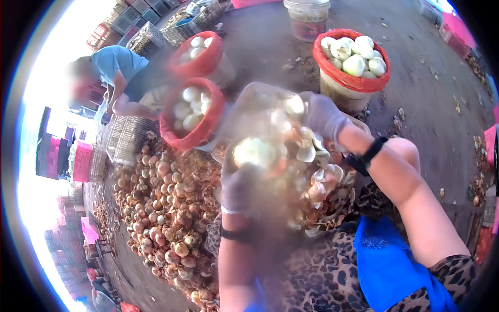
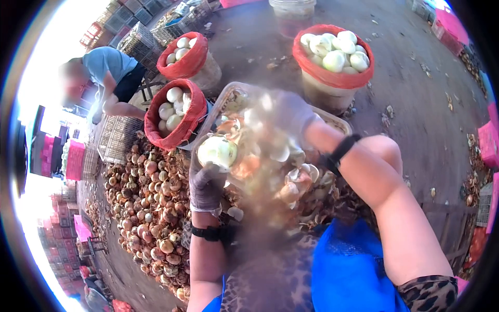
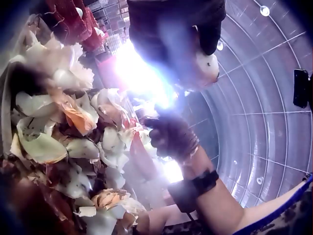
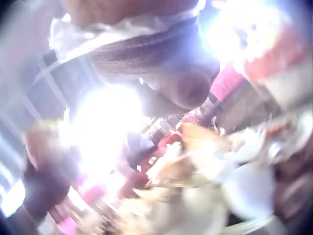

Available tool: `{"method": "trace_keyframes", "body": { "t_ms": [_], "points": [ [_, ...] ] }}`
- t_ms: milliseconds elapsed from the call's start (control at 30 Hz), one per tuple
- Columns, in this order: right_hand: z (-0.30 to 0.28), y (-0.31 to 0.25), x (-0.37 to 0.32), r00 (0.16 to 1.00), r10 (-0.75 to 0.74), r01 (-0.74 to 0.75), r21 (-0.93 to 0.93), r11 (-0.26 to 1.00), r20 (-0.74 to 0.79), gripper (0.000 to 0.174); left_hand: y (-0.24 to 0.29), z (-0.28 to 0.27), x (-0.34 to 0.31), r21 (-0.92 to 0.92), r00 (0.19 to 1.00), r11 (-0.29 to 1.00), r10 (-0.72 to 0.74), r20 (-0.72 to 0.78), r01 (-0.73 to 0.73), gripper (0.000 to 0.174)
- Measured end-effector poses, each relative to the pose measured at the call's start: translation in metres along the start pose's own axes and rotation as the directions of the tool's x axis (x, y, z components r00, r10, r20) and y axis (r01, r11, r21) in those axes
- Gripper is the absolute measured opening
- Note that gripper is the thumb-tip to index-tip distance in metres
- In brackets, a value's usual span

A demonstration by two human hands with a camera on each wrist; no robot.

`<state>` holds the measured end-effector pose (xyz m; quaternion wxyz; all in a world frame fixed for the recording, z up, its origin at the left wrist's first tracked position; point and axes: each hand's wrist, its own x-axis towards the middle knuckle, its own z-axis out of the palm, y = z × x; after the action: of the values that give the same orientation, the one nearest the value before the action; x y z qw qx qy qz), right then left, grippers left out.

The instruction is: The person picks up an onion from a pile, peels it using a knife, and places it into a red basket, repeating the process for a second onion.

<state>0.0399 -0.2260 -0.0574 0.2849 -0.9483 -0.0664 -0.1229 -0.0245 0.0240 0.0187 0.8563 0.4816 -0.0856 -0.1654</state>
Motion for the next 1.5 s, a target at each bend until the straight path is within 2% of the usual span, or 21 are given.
{"method": "trace_keyframes", "body": {
  "t_ms": [33,133,167,233,333,367,400,467,667,833,867,933,1000,1033,1133,1167,1267,1300,1367,1400,1500],
  "points": [
    [-0.002,-0.020,-0.014,0.964,-0.221,0.211,-0.082,0.974,-0.146,0.033,0.001,-0.003,0.002,0.008,1.000,1.000,0.013,0.010,-0.013,0.074],
    [-0.016,-0.064,-0.047,0.977,-0.214,0.198,0.448,0.872,-0.014,0.050,0.002,-0.003,0.000,0.031,1.000,0.999,0.017,0.008,-0.017,0.078],
    [-0.033,-0.090,-0.051,0.967,-0.050,-0.157,0.741,0.653,0.248,0.053,0.000,-0.001,0.002,0.030,0.999,0.999,0.031,0.031,-0.032,0.080],
    [-0.035,-0.106,-0.053,0.907,0.010,-0.373,0.794,0.480,0.420,0.054,-0.007,-0.001,0.006,0.070,0.998,0.996,0.051,0.037,-0.053,0.082],
    [-0.012,-0.100,-0.053,0.991,-0.071,-0.007,0.562,0.827,0.117,0.049,-0.024,-0.020,0.014,0.222,0.995,0.975,-0.005,-0.103,0.028,0.087],
    [-0.008,-0.098,-0.053,0.993,-0.112,0.080,0.500,0.862,0.034,0.049,-0.029,-0.034,0.022,0.153,0.998,0.986,-0.064,-0.015,0.065,0.089],
    [-0.006,-0.097,-0.054,0.987,-0.156,0.160,0.429,0.889,-0.044,0.049,-0.036,-0.044,0.020,0.197,0.998,0.979,-0.053,-0.019,0.056,0.074],
    [-0.011,-0.099,-0.057,0.988,-0.153,0.143,0.413,0.899,-0.010,0.050,-0.025,-0.029,0.016,0.286,0.999,0.957,-0.043,-0.016,0.046,0.053],
    [-0.009,-0.103,-0.063,0.984,-0.134,0.122,0.103,0.987,0.119,0.043,-0.028,-0.011,0.017,0.553,0.989,0.825,0.145,-0.012,-0.114,0.062],
    [-0.007,-0.081,-0.048,0.867,-0.001,0.170,-0.293,0.941,0.499,0.039,-0.019,0.000,0.003,0.508,0.986,0.858,0.137,-0.099,-0.069,0.059],
    [0.001,-0.068,-0.048,0.920,-0.046,0.180,-0.317,0.931,0.388,0.038,-0.019,-0.018,0.005,0.515,0.978,0.837,0.207,0.018,-0.186,0.063],
    [0.011,-0.053,-0.051,0.968,-0.174,0.223,-0.299,0.928,0.184,0.038,-0.013,-0.030,0.000,0.463,0.982,0.867,0.188,0.033,-0.182,0.064],
    [0.013,-0.057,-0.056,0.942,-0.335,0.330,-0.234,0.915,0.020,0.041,-0.010,-0.029,0.000,0.435,0.977,0.898,0.152,-0.149,-0.074,0.063],
    [0.013,-0.065,-0.057,0.947,-0.322,0.321,-0.010,0.947,-0.023,0.044,-0.017,-0.046,0.009,0.569,0.945,0.779,0.326,-0.012,-0.261,0.060],
    [-0.014,-0.103,-0.063,0.993,-0.102,0.091,0.159,0.983,0.067,0.049,-0.023,-0.039,0.011,0.480,0.978,0.868,0.190,-0.081,-0.129,0.061],
    [-0.014,-0.109,-0.063,0.989,-0.130,0.124,0.089,0.988,0.072,0.050,-0.017,-0.024,0.007,0.418,0.989,0.906,0.114,-0.096,-0.064,0.060],
    [-0.013,-0.113,-0.057,0.979,-0.127,0.140,-0.078,0.987,0.157,0.036,-0.028,-0.031,0.012,0.481,0.975,0.849,0.208,0.075,-0.218,0.054],
    [-0.003,-0.107,-0.057,0.982,-0.190,0.189,-0.134,0.973,0.006,0.026,-0.032,-0.031,0.014,0.521,0.975,0.826,0.213,0.070,-0.218,0.054],
    [0.018,-0.084,-0.054,0.972,-0.236,0.234,-0.201,0.951,0.012,0.022,-0.019,-0.017,0.007,0.511,0.991,0.851,0.135,0.014,-0.123,0.062],
    [0.028,-0.063,-0.049,0.967,-0.203,0.232,-0.201,0.952,0.154,0.022,-0.014,-0.013,0.002,0.507,0.995,0.859,0.098,-0.012,-0.078,0.069],
    [0.047,-0.035,-0.056,0.965,-0.100,0.167,-0.275,0.947,0.241,0.026,-0.007,-0.011,0.003,0.389,0.994,0.919,0.091,-0.055,-0.063,0.069]
  ]
}}
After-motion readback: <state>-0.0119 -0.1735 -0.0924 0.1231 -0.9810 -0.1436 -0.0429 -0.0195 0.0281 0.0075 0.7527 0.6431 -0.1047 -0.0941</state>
